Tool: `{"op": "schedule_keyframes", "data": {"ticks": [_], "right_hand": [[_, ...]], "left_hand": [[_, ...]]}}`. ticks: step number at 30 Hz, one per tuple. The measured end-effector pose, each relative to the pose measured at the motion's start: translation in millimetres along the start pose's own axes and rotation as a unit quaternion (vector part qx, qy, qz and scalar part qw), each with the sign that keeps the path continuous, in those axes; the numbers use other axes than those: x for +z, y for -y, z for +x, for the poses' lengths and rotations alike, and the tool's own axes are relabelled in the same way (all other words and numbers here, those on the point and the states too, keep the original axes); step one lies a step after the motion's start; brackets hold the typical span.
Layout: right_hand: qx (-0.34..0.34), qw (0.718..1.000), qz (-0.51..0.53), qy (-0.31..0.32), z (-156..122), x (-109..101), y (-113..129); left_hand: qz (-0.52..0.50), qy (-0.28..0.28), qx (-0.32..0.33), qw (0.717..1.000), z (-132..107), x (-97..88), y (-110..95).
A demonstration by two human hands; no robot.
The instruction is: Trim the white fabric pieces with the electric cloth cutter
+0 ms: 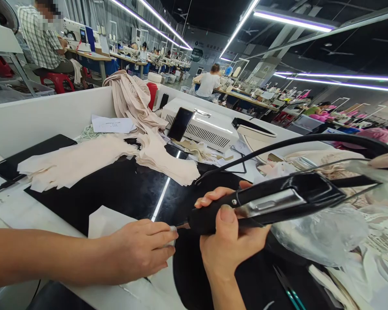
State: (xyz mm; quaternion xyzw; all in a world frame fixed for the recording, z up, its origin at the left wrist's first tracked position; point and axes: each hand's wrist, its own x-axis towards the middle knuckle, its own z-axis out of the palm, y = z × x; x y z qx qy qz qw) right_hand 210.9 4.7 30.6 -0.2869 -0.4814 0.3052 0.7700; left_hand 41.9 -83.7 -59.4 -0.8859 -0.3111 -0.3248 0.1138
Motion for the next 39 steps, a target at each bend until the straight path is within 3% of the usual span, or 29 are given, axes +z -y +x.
{"op": "schedule_keyframes", "data": {"ticks": [18,27,39], "right_hand": [[-0.010,1.000,-0.013,0.003,-0.4,0.0,-2.4],[-0.015,1.000,-0.015,0.008,-1.2,1.0,-0.3],[-0.004,1.000,-0.012,0.007,2.0,-3.4,0.4]], "left_hand": [[0.021,0.102,-0.007,0.995,0.7,-7.8,-2.7],[0.026,0.073,-0.002,0.997,-0.2,-6.4,-1.6],[0.031,0.102,0.004,0.994,0.7,-7.6,-2.0]]}}
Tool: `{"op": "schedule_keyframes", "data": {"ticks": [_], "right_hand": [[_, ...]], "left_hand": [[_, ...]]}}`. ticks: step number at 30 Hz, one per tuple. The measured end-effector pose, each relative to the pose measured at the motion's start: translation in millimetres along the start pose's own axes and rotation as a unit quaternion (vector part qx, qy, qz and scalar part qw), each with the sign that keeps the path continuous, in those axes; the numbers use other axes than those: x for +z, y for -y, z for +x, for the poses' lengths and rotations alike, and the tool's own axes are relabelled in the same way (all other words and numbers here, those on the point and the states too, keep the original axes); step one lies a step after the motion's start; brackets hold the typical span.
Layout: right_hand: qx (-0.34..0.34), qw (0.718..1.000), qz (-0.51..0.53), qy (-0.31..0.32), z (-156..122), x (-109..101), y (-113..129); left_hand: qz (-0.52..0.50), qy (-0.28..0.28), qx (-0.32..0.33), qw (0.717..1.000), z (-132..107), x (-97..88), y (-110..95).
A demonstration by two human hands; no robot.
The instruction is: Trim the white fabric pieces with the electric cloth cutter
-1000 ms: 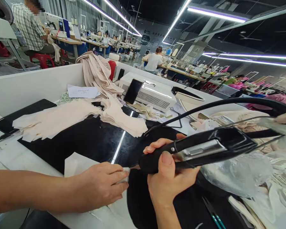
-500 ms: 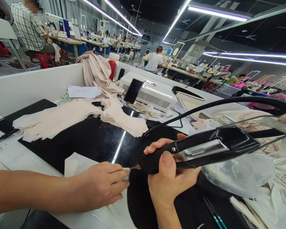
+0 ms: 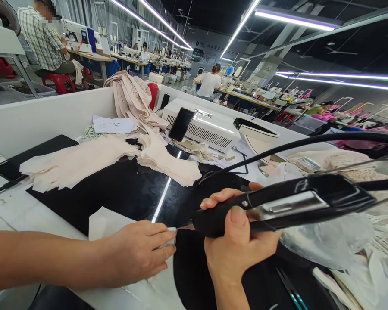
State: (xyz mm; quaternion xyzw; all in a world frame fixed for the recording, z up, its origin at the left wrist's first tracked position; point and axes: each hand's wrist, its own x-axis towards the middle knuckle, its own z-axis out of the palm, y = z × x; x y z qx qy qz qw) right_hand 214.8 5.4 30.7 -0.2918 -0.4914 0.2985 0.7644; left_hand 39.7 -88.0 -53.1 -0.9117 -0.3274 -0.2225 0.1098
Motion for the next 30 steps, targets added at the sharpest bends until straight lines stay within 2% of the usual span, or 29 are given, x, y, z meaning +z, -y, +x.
{"op": "schedule_keyframes", "data": {"ticks": [8,13,21,30], "right_hand": [[0.020,1.000,0.011,-0.017,-2,6,3],[0.009,1.000,0.007,-0.014,-5,9,3],[0.009,1.000,-0.002,-0.019,-6,10,4],[0.008,1.000,0.003,-0.005,-13,8,-5]], "left_hand": [[0.006,-0.006,-0.003,1.000,1,0.1,-1],[-0.005,0.007,-0.002,1.000,0,-0.4,-1],[0.003,-0.008,-0.001,1.000,0,3.0,-1],[-0.001,-0.019,0.001,1.000,-4,14.5,-2]]}}
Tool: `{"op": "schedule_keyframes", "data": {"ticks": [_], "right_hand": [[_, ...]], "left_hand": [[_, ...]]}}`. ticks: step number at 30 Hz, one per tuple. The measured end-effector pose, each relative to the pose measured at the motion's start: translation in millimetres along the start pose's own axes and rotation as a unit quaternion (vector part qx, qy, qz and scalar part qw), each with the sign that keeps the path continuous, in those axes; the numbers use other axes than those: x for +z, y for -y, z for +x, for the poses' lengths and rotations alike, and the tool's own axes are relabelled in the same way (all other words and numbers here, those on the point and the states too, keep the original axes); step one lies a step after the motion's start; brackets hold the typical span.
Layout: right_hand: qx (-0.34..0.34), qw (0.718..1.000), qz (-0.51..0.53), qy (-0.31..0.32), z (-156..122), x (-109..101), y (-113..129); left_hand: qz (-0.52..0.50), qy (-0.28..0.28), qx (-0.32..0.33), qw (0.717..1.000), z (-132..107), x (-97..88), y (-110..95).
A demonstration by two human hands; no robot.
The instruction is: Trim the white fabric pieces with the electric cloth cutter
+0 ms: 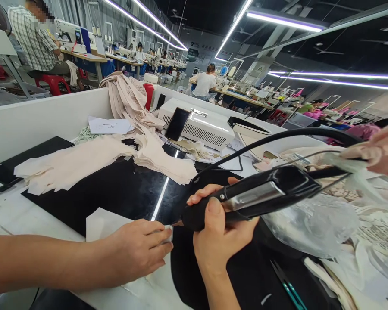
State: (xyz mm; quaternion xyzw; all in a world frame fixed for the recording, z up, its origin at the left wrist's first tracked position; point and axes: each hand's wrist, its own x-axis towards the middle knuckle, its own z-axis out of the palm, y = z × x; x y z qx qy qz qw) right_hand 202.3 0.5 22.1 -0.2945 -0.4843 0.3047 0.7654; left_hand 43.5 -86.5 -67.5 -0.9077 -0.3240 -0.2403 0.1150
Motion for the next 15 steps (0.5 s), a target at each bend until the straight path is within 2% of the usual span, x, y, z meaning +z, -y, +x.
{"op": "schedule_keyframes", "data": {"ticks": [9,15], "right_hand": [[0.008,0.999,0.047,0.008,-6,6,2],[-0.005,0.999,0.036,0.021,-12,8,-4]], "left_hand": [[0.024,0.024,-0.005,0.999,-5,-6.4,1],[0.035,0.020,0.004,0.999,-3,-10.0,4]]}}
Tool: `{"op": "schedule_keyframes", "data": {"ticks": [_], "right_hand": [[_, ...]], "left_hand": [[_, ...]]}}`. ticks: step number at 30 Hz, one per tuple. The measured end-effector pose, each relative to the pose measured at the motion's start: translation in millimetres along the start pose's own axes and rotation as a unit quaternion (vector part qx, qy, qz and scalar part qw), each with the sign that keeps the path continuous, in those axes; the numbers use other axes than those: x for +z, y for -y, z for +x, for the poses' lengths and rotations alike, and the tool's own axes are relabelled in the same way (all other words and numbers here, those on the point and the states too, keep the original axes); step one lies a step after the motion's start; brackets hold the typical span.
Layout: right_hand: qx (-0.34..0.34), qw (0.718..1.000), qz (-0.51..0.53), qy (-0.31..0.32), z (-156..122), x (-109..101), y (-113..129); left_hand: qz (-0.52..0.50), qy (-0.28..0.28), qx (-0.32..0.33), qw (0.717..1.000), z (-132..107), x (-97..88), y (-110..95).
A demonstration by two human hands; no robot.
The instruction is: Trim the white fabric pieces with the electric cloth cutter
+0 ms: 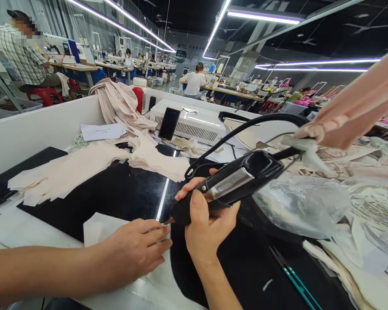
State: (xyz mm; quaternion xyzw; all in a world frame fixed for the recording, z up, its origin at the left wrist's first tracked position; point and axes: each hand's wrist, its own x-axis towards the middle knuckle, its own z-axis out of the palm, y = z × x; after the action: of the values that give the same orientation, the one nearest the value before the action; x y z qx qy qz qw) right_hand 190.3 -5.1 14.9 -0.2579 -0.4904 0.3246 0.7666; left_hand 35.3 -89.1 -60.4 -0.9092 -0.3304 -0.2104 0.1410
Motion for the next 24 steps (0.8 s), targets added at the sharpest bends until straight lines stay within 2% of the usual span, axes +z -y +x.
{"op": "schedule_keyframes", "data": {"ticks": [6,12,15,18,22,24], "right_hand": [[0.013,1.000,0.003,-0.019,7,-1,3],[0.005,0.998,-0.012,-0.063,19,-11,23],[0.003,0.997,-0.029,-0.067,16,-20,32],[-0.011,0.998,-0.035,-0.051,8,-30,37],[-0.028,0.999,-0.030,-0.035,-1,-35,39],[-0.027,0.999,-0.025,-0.030,-3,-34,40]], "left_hand": [[-0.004,-0.009,0.013,1.000,-2,-3.2,7],[0.006,0.036,-0.043,0.998,-2,-11.3,46],[0.029,-0.004,-0.049,0.998,-3,-15.2,61],[0.002,-0.052,-0.029,0.998,-2,-18.3,56],[-0.104,-0.038,0.025,0.994,-1,-14.3,32],[-0.126,-0.024,0.039,0.991,-2,-8.6,24]]}}
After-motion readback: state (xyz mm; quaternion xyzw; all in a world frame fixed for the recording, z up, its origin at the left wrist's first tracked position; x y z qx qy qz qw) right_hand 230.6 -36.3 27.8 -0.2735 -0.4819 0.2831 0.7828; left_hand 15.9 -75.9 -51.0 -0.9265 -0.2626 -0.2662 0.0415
